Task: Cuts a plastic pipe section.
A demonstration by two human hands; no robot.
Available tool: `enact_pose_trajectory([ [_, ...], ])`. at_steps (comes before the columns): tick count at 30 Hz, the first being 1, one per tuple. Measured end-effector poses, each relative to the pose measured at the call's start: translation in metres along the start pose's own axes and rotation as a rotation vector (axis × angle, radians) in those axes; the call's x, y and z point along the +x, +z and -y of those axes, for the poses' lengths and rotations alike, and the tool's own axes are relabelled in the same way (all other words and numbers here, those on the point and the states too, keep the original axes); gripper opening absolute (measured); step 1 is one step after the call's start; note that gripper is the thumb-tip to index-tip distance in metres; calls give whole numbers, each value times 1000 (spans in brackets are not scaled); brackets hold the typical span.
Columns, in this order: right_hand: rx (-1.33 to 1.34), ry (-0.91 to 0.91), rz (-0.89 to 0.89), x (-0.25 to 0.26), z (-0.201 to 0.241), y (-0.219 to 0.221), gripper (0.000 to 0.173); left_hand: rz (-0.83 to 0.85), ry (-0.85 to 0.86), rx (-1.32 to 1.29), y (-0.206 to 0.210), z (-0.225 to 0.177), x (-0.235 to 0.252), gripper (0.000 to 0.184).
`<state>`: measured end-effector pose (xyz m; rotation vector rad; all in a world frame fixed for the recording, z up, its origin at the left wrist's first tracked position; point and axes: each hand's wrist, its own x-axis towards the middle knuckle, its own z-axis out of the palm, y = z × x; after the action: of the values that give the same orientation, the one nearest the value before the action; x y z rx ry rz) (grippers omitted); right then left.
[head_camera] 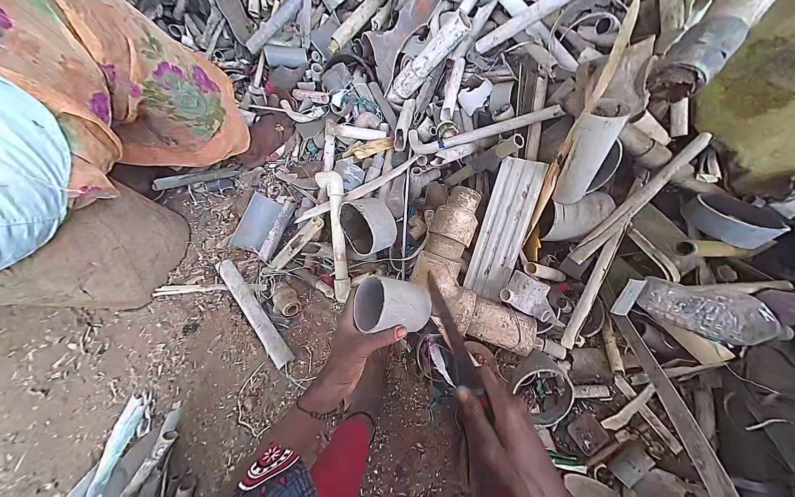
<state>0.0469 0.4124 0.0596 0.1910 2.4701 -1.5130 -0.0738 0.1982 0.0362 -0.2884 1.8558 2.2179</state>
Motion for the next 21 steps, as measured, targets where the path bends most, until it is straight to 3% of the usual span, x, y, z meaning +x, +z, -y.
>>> enact_pose_trajectory([
  [5, 83, 44, -340, 14, -11, -8, 48, 47, 112, 138, 9, 1, 5, 109],
  [8, 37, 93, -329, 17, -20, -1, 45, 90, 133, 340, 15, 17, 0, 99],
  [13, -34, 118, -221, 14, -21, 18, 46, -53, 158, 556, 7, 34, -11, 115],
  [14, -51, 116, -202, 14, -21, 19, 47, -77, 205, 620, 5, 33, -13, 108],
  [17, -38, 62, -231, 15, -23, 20, 49, -25, 327, 811, 5, 29, -17, 53],
  [18, -17, 34, -256, 15, -24, 20, 49, -15, 371, 870, 6, 29, -19, 44],
  [21, 71, -6, -267, 17, -23, 21, 51, -91, 628, 1035, 3, 23, -19, 42],
])
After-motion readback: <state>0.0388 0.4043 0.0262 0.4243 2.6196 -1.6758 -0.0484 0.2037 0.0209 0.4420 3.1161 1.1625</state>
